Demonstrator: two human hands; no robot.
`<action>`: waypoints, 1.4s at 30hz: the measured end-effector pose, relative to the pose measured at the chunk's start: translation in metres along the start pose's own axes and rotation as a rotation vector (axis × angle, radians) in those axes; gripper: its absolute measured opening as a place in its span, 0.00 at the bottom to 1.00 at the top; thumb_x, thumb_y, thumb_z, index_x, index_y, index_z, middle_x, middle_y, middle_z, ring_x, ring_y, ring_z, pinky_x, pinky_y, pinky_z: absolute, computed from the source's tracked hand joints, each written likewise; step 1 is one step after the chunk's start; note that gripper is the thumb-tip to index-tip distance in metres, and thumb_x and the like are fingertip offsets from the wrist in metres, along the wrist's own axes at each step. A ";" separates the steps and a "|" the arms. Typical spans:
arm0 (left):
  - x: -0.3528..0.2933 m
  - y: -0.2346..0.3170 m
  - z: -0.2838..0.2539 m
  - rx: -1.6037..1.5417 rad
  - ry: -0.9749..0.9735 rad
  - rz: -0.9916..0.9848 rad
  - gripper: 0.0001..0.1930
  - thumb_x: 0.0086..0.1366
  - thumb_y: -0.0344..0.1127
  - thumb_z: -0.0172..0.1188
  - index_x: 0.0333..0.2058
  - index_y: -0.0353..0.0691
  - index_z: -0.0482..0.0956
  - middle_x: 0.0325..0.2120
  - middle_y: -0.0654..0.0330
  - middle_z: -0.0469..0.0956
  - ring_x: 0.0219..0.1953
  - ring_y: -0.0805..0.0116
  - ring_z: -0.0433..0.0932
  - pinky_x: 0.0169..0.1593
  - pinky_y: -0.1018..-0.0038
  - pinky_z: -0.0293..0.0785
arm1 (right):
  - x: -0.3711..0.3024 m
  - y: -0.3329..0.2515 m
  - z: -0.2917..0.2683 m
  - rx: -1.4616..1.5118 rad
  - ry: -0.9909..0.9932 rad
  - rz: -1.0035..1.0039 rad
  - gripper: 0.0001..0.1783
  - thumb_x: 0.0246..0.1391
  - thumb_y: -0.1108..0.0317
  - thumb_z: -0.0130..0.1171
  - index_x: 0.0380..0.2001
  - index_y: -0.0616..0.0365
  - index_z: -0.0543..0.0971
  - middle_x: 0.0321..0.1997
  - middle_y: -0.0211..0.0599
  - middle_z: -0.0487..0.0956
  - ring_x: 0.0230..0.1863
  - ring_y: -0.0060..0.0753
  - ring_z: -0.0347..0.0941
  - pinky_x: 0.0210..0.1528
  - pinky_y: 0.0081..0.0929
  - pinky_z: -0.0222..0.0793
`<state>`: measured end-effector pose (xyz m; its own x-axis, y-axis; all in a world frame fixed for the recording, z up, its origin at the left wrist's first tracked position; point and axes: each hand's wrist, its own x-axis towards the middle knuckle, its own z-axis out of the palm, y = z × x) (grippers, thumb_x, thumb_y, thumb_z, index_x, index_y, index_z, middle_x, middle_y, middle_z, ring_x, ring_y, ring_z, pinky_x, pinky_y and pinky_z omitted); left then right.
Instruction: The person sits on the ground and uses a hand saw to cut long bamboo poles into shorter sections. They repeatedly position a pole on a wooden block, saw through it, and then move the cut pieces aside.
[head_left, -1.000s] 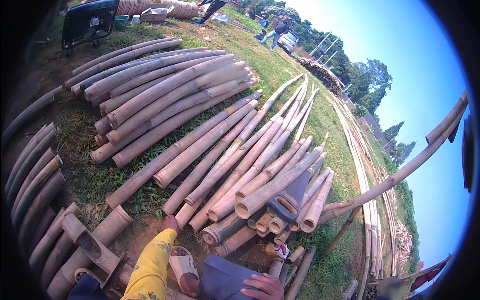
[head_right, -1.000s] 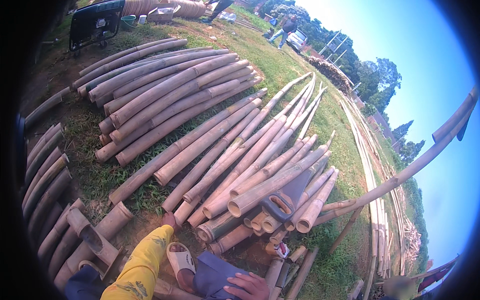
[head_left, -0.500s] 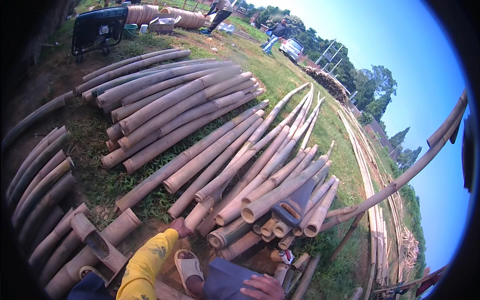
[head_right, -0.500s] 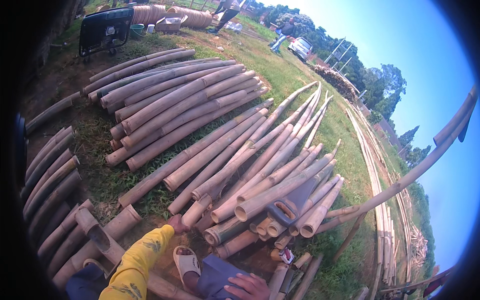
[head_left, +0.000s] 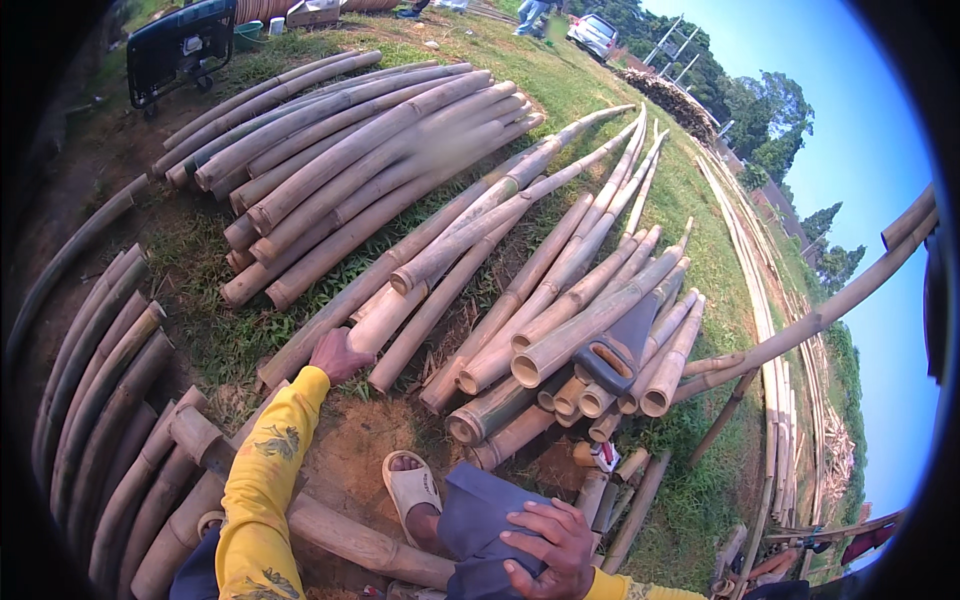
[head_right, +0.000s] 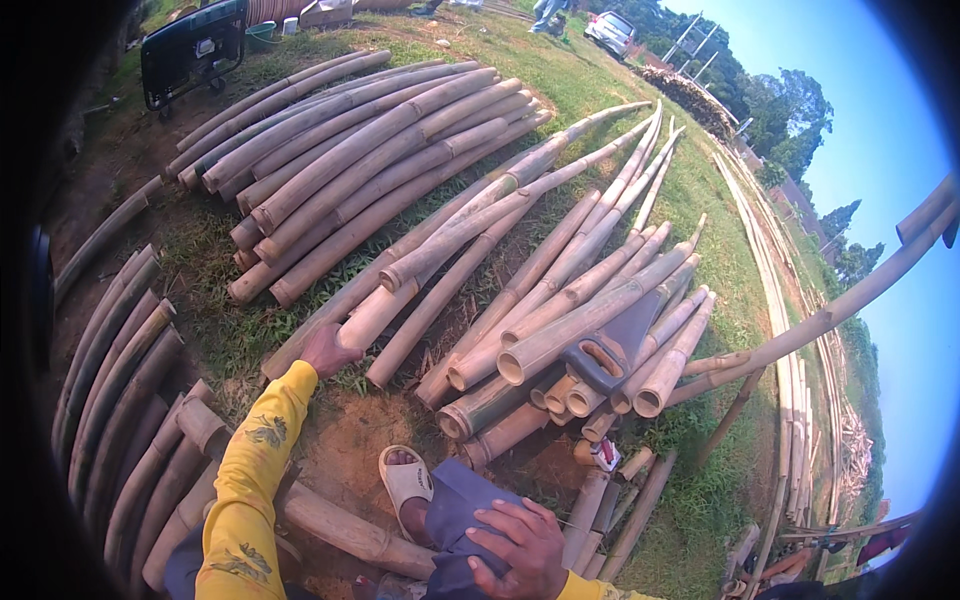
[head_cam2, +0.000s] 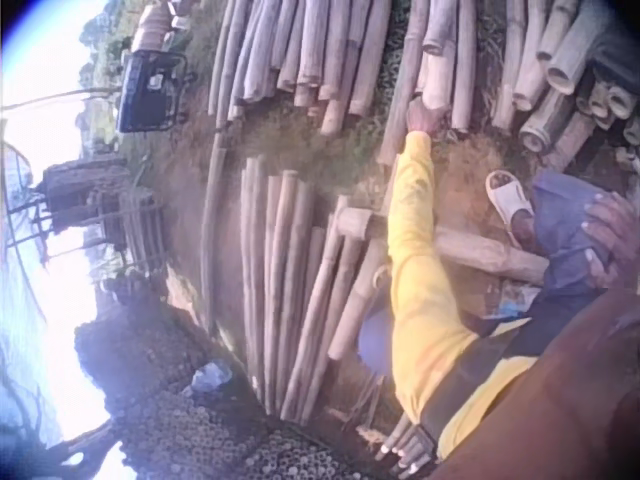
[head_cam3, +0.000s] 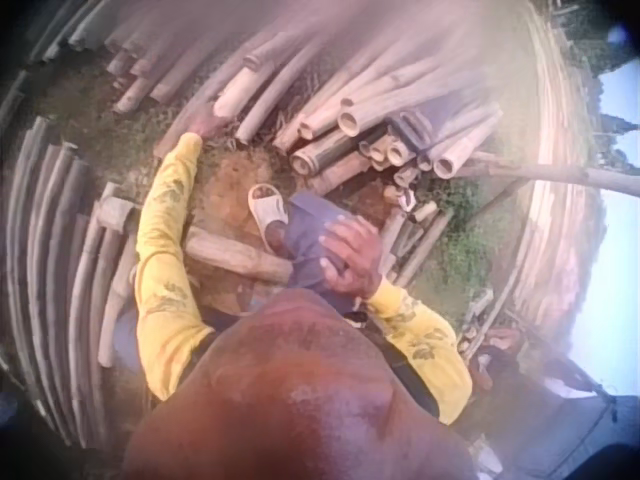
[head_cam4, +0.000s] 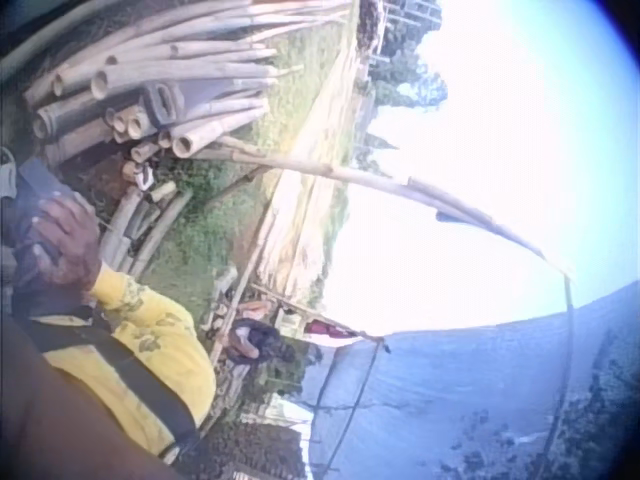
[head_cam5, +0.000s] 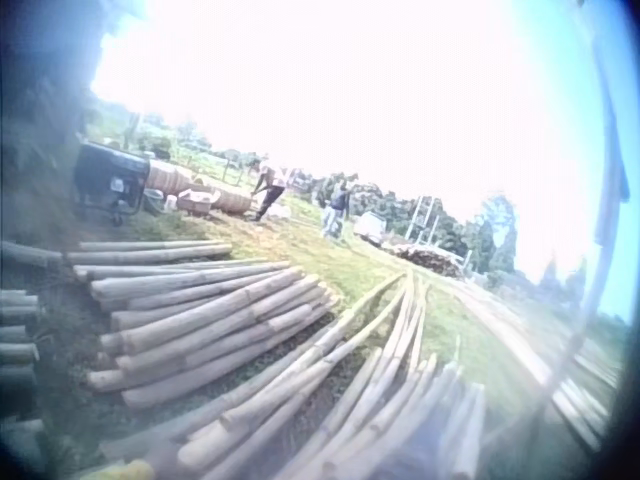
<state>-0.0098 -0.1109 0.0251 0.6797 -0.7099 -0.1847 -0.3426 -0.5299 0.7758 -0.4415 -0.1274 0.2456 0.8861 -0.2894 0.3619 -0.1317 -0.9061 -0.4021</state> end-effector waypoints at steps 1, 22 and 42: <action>0.002 -0.002 0.006 -0.016 -0.045 0.019 0.33 0.45 0.55 0.76 0.39 0.29 0.84 0.38 0.40 0.85 0.43 0.47 0.85 0.50 0.57 0.78 | 0.001 -0.002 -0.002 0.015 0.009 -0.016 0.21 0.46 0.63 0.69 0.47 0.52 0.85 0.54 0.43 0.83 0.58 0.55 0.78 0.63 0.56 0.68; -0.023 0.090 -0.087 -0.550 -0.031 0.063 0.23 0.59 0.47 0.72 0.38 0.26 0.86 0.27 0.58 0.82 0.28 0.72 0.79 0.34 0.73 0.76 | -0.003 -0.005 -0.009 -0.037 -0.019 -0.001 0.21 0.46 0.62 0.70 0.45 0.54 0.86 0.54 0.45 0.83 0.59 0.54 0.77 0.63 0.56 0.67; -0.012 0.042 -0.033 -0.317 -0.006 -0.008 0.39 0.49 0.56 0.76 0.51 0.28 0.82 0.43 0.42 0.86 0.46 0.52 0.86 0.54 0.60 0.78 | 0.384 0.149 0.152 -0.332 -0.150 -0.119 0.42 0.58 0.33 0.60 0.63 0.54 0.74 0.65 0.41 0.74 0.70 0.45 0.67 0.75 0.63 0.51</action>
<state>-0.0107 -0.1097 0.0801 0.6775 -0.7093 -0.1945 -0.1174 -0.3654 0.9234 -0.0530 -0.3268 0.1964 0.9558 -0.1497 0.2532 -0.1386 -0.9884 -0.0612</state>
